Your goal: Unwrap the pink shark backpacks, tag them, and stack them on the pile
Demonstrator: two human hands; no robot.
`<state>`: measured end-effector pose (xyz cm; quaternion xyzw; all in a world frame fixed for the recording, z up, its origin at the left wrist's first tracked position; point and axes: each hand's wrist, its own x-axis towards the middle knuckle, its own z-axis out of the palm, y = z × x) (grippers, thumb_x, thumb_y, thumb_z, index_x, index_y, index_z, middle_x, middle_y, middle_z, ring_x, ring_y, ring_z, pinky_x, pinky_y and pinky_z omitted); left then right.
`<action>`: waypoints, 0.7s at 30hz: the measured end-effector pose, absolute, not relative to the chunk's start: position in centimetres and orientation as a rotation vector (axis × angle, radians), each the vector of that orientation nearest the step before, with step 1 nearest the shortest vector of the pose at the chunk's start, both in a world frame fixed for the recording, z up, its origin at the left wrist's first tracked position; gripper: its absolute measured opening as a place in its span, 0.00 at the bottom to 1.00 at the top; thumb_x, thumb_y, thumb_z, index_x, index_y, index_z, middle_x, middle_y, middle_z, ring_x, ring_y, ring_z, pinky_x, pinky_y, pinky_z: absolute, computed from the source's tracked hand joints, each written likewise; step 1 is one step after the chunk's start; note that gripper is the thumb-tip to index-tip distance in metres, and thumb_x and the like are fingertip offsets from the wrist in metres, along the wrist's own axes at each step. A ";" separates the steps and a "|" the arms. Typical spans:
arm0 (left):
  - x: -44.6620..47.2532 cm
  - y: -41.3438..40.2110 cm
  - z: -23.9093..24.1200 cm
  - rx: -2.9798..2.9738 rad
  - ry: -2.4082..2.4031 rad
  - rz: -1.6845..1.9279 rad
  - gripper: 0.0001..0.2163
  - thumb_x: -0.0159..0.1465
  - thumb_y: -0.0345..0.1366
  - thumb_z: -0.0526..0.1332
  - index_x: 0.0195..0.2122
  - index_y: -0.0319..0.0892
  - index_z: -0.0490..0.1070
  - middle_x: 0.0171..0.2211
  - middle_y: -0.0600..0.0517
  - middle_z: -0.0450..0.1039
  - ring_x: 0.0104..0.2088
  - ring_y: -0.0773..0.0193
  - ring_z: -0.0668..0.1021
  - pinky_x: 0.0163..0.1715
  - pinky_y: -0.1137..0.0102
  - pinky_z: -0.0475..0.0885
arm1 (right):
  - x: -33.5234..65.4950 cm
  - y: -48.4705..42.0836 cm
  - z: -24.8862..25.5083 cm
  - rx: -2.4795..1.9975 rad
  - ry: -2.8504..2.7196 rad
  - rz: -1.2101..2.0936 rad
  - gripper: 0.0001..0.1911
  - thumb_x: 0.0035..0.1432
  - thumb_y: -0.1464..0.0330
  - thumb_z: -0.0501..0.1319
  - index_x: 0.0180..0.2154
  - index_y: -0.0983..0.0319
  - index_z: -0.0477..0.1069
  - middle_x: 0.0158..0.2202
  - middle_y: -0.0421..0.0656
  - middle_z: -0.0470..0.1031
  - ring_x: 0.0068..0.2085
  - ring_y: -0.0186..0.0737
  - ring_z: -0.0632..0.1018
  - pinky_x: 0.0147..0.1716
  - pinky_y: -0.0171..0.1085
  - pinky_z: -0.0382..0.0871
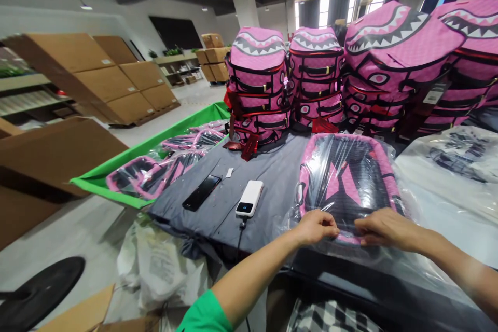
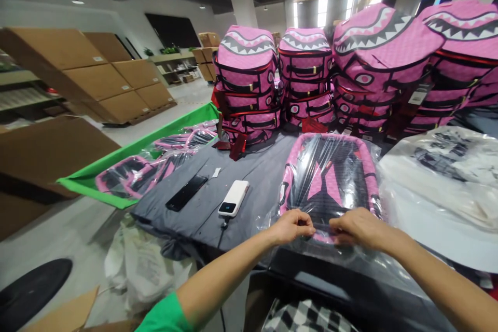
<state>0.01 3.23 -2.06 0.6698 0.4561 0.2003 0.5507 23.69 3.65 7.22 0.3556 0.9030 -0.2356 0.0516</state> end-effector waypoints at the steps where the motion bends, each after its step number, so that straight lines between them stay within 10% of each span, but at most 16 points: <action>1: 0.0 3.2 -2.1 1.592 1.084 0.474 0.08 0.55 0.40 0.67 0.26 0.40 0.76 0.22 0.57 0.69 0.27 0.68 0.69 0.29 0.73 0.62 | 23.6 4.2 7.1 1.124 2.718 -0.645 0.14 0.62 0.59 0.59 0.28 0.57 0.60 0.21 0.35 0.65 0.24 0.37 0.68 0.26 0.36 0.49; 11: 0.0 2.8 -0.9 1.703 1.117 0.438 0.05 0.59 0.35 0.67 0.27 0.41 0.78 0.23 0.58 0.70 0.28 0.68 0.70 0.31 0.72 0.60 | 25.4 0.4 4.8 1.522 2.759 -0.548 0.12 0.57 0.59 0.63 0.29 0.57 0.63 0.29 0.39 0.74 0.29 0.41 0.75 0.28 0.35 0.58; 21: -6.4 0.4 0.7 2.443 1.385 0.506 0.06 0.69 0.40 0.63 0.37 0.46 0.76 0.36 0.53 0.78 0.44 0.60 0.71 0.59 0.56 0.48 | 23.7 1.1 2.3 1.459 2.732 -0.344 0.19 0.46 0.65 0.70 0.27 0.57 0.57 0.27 0.39 0.72 0.30 0.46 0.76 0.27 0.38 0.53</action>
